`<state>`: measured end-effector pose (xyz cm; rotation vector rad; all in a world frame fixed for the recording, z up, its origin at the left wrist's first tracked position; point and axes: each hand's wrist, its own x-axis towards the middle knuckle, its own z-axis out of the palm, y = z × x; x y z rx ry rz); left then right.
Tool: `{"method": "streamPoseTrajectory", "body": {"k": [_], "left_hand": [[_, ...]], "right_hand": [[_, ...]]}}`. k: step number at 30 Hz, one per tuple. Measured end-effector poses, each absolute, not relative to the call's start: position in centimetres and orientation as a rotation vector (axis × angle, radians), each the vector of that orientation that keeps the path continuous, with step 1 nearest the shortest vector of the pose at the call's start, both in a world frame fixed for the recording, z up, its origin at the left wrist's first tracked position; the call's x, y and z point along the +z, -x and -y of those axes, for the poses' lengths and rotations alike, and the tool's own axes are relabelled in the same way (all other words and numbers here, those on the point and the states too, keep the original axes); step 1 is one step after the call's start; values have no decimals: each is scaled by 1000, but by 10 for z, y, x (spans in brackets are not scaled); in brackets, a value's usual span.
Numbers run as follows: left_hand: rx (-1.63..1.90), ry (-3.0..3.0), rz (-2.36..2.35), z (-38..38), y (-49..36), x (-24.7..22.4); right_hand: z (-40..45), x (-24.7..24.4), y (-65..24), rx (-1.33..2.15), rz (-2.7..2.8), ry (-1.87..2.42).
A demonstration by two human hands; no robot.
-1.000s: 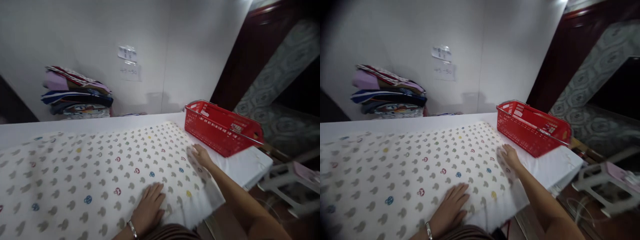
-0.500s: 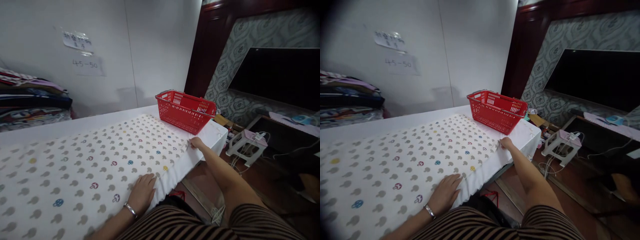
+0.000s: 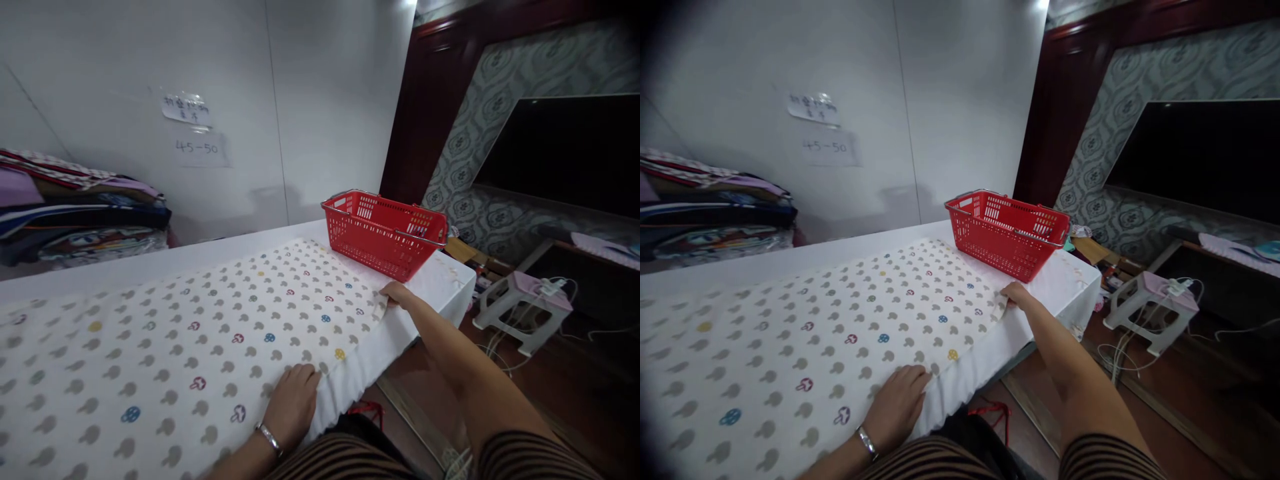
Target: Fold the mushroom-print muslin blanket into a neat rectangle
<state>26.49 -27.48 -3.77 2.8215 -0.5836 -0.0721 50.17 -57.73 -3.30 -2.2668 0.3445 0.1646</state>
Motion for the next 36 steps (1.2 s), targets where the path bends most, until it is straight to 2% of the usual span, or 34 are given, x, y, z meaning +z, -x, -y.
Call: {"method": "streamPoseTrajectory", "body": {"k": [9, 18, 23, 28, 36], "left_hand": [[-136, -2857, 547, 275, -271, -45], [-314, -2780, 629, 271, -270, -60], [-147, -2673, 713, 262, -273, -62], [74, -2622, 720, 243, -278, -65], [112, -2599, 661, 234, -281, -75]], "right_hand": [[609, -48, -492, 78, -328, 2452], [594, -45, -497, 59, -79, 2771], [542, -33, -525, -22, 147, 2815], [498, -34, -569, 45, 131, 2877], [495, -40, -587, 149, 73, 2971]]}}
